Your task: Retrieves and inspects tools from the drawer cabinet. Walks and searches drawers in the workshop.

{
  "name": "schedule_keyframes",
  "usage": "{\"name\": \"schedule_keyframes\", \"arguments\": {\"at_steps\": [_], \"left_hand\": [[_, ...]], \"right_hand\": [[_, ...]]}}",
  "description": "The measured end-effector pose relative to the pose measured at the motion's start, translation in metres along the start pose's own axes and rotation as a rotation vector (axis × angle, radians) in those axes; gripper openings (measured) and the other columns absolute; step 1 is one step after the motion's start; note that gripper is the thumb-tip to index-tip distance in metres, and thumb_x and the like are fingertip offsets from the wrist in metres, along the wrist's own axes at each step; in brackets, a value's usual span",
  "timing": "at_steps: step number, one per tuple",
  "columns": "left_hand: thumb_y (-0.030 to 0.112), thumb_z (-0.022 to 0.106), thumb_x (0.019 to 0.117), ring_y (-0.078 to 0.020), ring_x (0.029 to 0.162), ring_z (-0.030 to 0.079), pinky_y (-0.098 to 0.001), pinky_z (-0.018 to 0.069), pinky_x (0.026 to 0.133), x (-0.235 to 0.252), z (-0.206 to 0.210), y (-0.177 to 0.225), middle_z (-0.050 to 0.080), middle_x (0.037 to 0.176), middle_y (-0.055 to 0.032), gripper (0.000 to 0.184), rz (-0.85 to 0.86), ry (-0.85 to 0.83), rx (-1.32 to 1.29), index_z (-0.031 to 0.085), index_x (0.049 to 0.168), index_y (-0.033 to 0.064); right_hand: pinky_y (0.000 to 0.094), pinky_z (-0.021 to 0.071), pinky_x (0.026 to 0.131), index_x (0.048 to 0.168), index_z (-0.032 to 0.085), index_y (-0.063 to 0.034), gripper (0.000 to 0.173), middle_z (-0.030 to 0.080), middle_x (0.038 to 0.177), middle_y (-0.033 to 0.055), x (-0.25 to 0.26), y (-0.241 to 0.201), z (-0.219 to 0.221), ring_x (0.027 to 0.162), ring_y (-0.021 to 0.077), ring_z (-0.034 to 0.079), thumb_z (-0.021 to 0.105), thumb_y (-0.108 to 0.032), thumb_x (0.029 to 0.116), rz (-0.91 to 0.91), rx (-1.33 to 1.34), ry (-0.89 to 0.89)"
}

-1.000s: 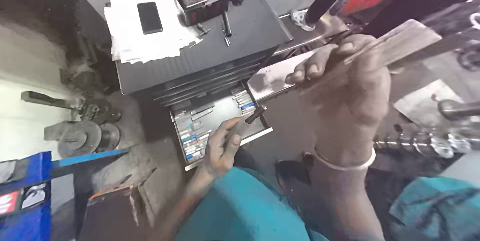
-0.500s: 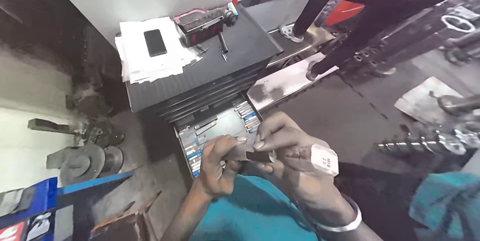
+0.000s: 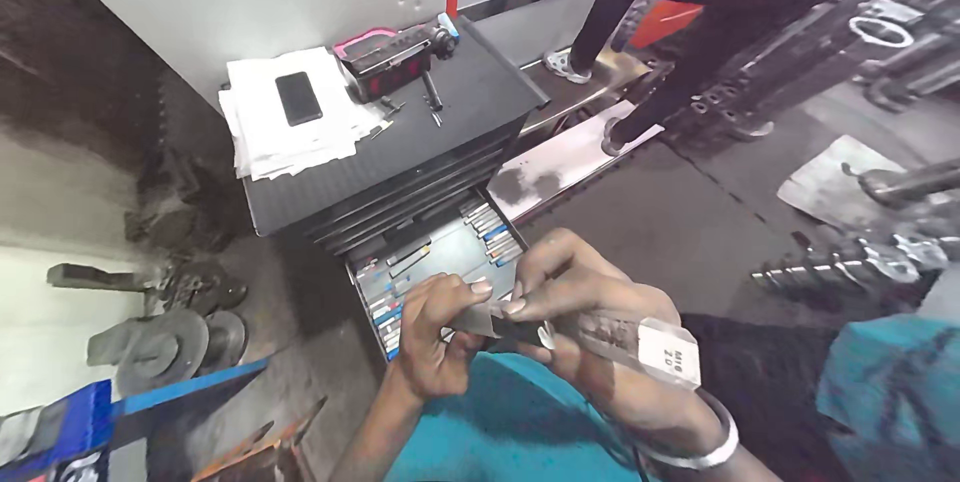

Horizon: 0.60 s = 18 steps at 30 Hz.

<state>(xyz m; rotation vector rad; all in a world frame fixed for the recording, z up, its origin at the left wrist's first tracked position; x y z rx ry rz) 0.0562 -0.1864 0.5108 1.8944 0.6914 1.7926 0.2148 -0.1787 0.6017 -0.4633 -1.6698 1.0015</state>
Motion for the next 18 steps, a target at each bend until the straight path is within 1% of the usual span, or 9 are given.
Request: {"name": "schedule_keyframes", "arguments": {"at_steps": [2, 4, 6, 7, 8, 9, 12, 14, 18], "left_hand": [[0.044, 0.042, 0.1088, -0.0009, 0.079, 0.06, -0.0156, 0.0514, 0.072, -0.001, -0.001, 0.0, 0.06, 0.092, 0.0027, 0.037, -0.006, -0.007, -0.012, 0.056, 0.133, 0.0201], [0.045, 0.041, 0.109, -0.0008, 0.075, 0.058, -0.0155, 0.0505, 0.069, -0.001, -0.002, 0.0, 0.059, 0.091, 0.0031, 0.037, -0.006, -0.013, -0.004, 0.056, 0.134, 0.0211], [0.046, 0.041, 0.1089, -0.0012, 0.071, 0.056, -0.0153, 0.0488, 0.064, -0.002, -0.003, 0.0, 0.057, 0.088, 0.0035, 0.038, -0.009, -0.015, 0.009, 0.056, 0.133, 0.0224], [0.047, 0.04, 0.1088, -0.0016, 0.071, 0.056, -0.0156, 0.0484, 0.063, -0.002, -0.003, 0.001, 0.057, 0.088, 0.0035, 0.038, -0.008, -0.016, 0.008, 0.056, 0.133, 0.0227], [0.047, 0.041, 0.1088, -0.0016, 0.072, 0.056, -0.0155, 0.0483, 0.064, -0.002, -0.003, 0.001, 0.058, 0.088, 0.0035, 0.038, -0.006, -0.02, 0.004, 0.056, 0.134, 0.023], [0.046, 0.041, 0.1089, -0.0013, 0.073, 0.057, -0.0152, 0.0488, 0.065, -0.002, -0.003, 0.001, 0.059, 0.09, 0.0037, 0.038, -0.003, -0.024, 0.002, 0.056, 0.134, 0.0232], [0.045, 0.042, 0.1088, 0.0, 0.075, 0.058, -0.0148, 0.05, 0.067, -0.002, -0.004, 0.001, 0.06, 0.092, 0.0048, 0.037, -0.009, -0.031, -0.008, 0.055, 0.137, 0.0246], [0.045, 0.042, 0.1088, 0.0011, 0.076, 0.059, -0.0141, 0.0505, 0.068, -0.001, -0.005, 0.001, 0.061, 0.094, 0.0051, 0.038, -0.014, -0.03, 0.006, 0.055, 0.137, 0.0239], [0.045, 0.042, 0.109, 0.003, 0.08, 0.06, -0.0129, 0.0514, 0.072, 0.001, -0.006, 0.002, 0.062, 0.096, 0.006, 0.038, -0.013, -0.046, 0.07, 0.056, 0.137, 0.0239]], "right_hand": [[0.0144, 0.0536, 0.079, 0.121, 0.069, -0.0066, 0.032, 0.06, 0.112, 0.0016, 0.0, -0.001, -0.005, 0.094, 0.0016, 0.059, 0.073, -0.027, 0.0967, 0.006, -0.028, -0.013], [0.0171, 0.0538, 0.074, 0.123, 0.067, -0.0114, 0.038, 0.062, 0.114, -0.0007, 0.002, -0.004, -0.015, 0.09, 0.0025, 0.061, 0.059, -0.043, 0.103, 0.004, 0.011, 0.014], [0.0244, 0.059, 0.075, 0.109, 0.068, -0.016, 0.047, 0.069, 0.105, -0.0006, 0.009, -0.01, -0.027, 0.088, 0.0095, 0.067, 0.049, -0.058, 0.1027, -0.033, 0.105, 0.121], [0.0268, 0.0589, 0.074, 0.102, 0.069, -0.0177, 0.051, 0.069, 0.099, -0.0014, 0.012, -0.014, -0.033, 0.086, 0.0114, 0.068, 0.047, -0.064, 0.1006, -0.048, 0.117, 0.167], [0.0244, 0.0557, 0.07, 0.098, 0.069, -0.0204, 0.053, 0.068, 0.091, -0.0048, 0.015, -0.018, -0.037, 0.081, 0.0087, 0.065, 0.045, -0.068, 0.0986, -0.059, 0.097, 0.218], [0.0219, 0.0528, 0.064, 0.096, 0.069, -0.0214, 0.051, 0.066, 0.087, -0.0064, 0.016, -0.022, -0.04, 0.074, 0.0064, 0.063, 0.049, -0.068, 0.0974, -0.078, 0.093, 0.274], [0.0199, 0.0531, 0.061, 0.104, 0.068, -0.0196, 0.036, 0.067, 0.091, -0.0042, 0.016, -0.037, -0.038, 0.072, 0.0059, 0.062, 0.062, -0.054, 0.0971, -0.151, 0.069, 0.329], [0.0211, 0.0558, 0.065, 0.104, 0.067, -0.0179, 0.034, 0.067, 0.091, -0.0035, 0.019, -0.044, -0.033, 0.077, 0.0075, 0.065, 0.064, -0.051, 0.0968, -0.204, 0.039, 0.308], [0.0182, 0.0551, 0.076, 0.107, 0.065, -0.0176, 0.027, 0.067, 0.099, -0.0063, 0.021, -0.043, -0.021, 0.089, 0.0038, 0.065, 0.066, -0.043, 0.0981, -0.201, -0.028, 0.198]]}}
Point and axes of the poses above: each hand's wrist, its own x-axis towards the middle knuckle, its own z-axis out of the palm, y = z × x, the point moved 3 cm from there along x, towards the middle knuckle
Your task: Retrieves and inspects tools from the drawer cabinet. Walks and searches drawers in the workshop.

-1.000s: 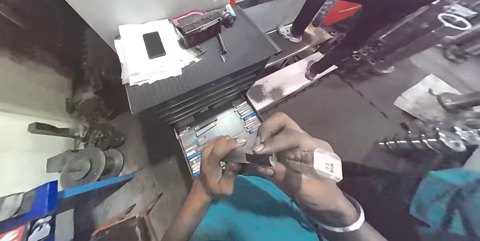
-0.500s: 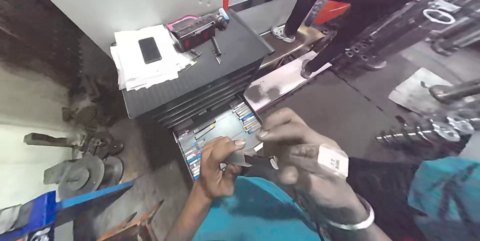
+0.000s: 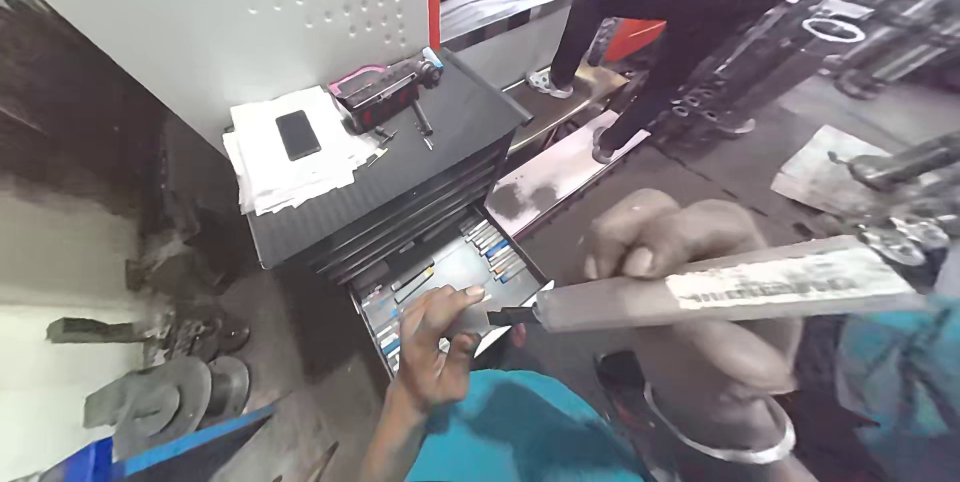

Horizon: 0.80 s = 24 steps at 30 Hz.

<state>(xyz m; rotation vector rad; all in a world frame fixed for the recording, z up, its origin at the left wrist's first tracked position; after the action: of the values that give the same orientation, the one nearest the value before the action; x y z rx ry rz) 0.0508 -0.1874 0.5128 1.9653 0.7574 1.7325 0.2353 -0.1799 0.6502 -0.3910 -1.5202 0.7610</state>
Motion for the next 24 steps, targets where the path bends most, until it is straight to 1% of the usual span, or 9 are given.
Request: {"name": "schedule_keyframes", "arguments": {"at_steps": [2, 5, 8, 10, 12, 14, 16, 20, 24], "left_hand": [[0.045, 0.042, 0.1091, 0.0018, 0.078, 0.059, -0.0139, 0.051, 0.071, 0.001, 0.0, 0.001, 0.06, 0.092, 0.0045, 0.037, 0.009, 0.0, 0.024, 0.057, 0.134, 0.0223], [0.045, 0.042, 0.1089, 0.0031, 0.081, 0.061, -0.0133, 0.0524, 0.073, 0.001, 0.0, 0.0, 0.063, 0.095, 0.006, 0.036, 0.003, 0.005, 0.045, 0.058, 0.132, 0.0228], [0.046, 0.043, 0.1086, 0.0047, 0.082, 0.063, -0.0133, 0.054, 0.074, 0.002, -0.001, -0.003, 0.066, 0.098, 0.0074, 0.038, -0.024, 0.005, 0.061, 0.059, 0.133, 0.0229], [0.047, 0.043, 0.1083, 0.0059, 0.081, 0.063, -0.0129, 0.0543, 0.073, 0.003, -0.001, -0.003, 0.068, 0.101, 0.0081, 0.039, -0.05, -0.007, 0.071, 0.059, 0.134, 0.0232], [0.049, 0.043, 0.1077, 0.007, 0.081, 0.063, -0.0121, 0.0541, 0.073, 0.005, -0.001, -0.003, 0.068, 0.101, 0.0089, 0.04, -0.067, -0.016, 0.078, 0.059, 0.135, 0.024], [0.05, 0.043, 0.1073, 0.0063, 0.077, 0.063, -0.0128, 0.0539, 0.07, 0.007, -0.001, -0.003, 0.068, 0.098, 0.0082, 0.041, -0.082, -0.018, 0.103, 0.059, 0.134, 0.0247], [0.05, 0.042, 0.1073, 0.005, 0.077, 0.064, -0.0146, 0.0555, 0.071, 0.008, -0.001, -0.003, 0.069, 0.098, 0.0072, 0.042, -0.093, -0.028, 0.141, 0.059, 0.135, 0.0243], [0.05, 0.043, 0.1068, 0.0035, 0.075, 0.065, -0.0157, 0.0557, 0.069, 0.009, -0.002, -0.003, 0.07, 0.095, 0.0038, 0.043, -0.123, -0.06, 0.201, 0.061, 0.132, 0.0203], [0.051, 0.044, 0.1059, 0.0028, 0.075, 0.065, -0.0166, 0.0564, 0.069, 0.014, 0.004, -0.002, 0.072, 0.096, 0.0021, 0.045, -0.168, -0.093, 0.205, 0.062, 0.132, 0.0196]], "right_hand": [[0.0185, 0.0555, 0.08, 0.111, 0.062, -0.0159, 0.028, 0.065, 0.102, -0.005, -0.003, 0.006, 0.005, 0.093, 0.0029, 0.064, 0.066, -0.042, 0.0997, 0.016, -0.097, -0.071], [0.0199, 0.0581, 0.079, 0.122, 0.054, -0.0107, 0.04, 0.065, 0.1, 0.0004, -0.01, 0.019, 0.01, 0.089, 0.0043, 0.066, 0.07, -0.039, 0.098, 0.01, -0.219, -0.091], [0.0226, 0.0627, 0.079, 0.147, 0.039, -0.0189, 0.071, 0.068, 0.103, -0.0011, -0.012, 0.022, 0.008, 0.086, 0.0065, 0.07, 0.079, -0.034, 0.0911, -0.036, -0.327, -0.011], [0.0225, 0.0625, 0.082, 0.154, 0.031, -0.0265, 0.085, 0.069, 0.112, -0.0045, -0.012, 0.023, 0.006, 0.09, 0.0057, 0.07, 0.083, -0.032, 0.088, -0.066, -0.382, 0.041], [0.0186, 0.0591, 0.088, 0.152, 0.033, -0.0279, 0.079, 0.064, 0.123, -0.0075, -0.012, 0.025, 0.005, 0.099, 0.0013, 0.068, 0.081, -0.033, 0.0895, -0.108, -0.425, 0.062], [0.0186, 0.0602, 0.084, 0.145, 0.04, -0.0251, 0.067, 0.066, 0.117, -0.0052, -0.013, 0.029, 0.005, 0.096, 0.0022, 0.069, 0.08, -0.032, 0.0912, -0.117, -0.406, 0.083], [0.0193, 0.0614, 0.08, 0.14, 0.043, -0.0228, 0.06, 0.067, 0.11, -0.0033, -0.014, 0.034, 0.005, 0.09, 0.0036, 0.069, 0.079, -0.029, 0.0921, -0.106, -0.384, 0.105], [0.018, 0.0601, 0.083, 0.14, 0.043, -0.0194, 0.06, 0.065, 0.111, -0.0033, -0.012, 0.044, -0.003, 0.093, 0.0017, 0.067, 0.077, -0.03, 0.0931, -0.062, -0.346, 0.109], [0.0189, 0.0602, 0.085, 0.141, 0.043, -0.0219, 0.059, 0.067, 0.111, -0.004, -0.012, 0.051, -0.015, 0.095, 0.0021, 0.068, 0.077, -0.034, 0.093, -0.014, -0.314, 0.14]]}}
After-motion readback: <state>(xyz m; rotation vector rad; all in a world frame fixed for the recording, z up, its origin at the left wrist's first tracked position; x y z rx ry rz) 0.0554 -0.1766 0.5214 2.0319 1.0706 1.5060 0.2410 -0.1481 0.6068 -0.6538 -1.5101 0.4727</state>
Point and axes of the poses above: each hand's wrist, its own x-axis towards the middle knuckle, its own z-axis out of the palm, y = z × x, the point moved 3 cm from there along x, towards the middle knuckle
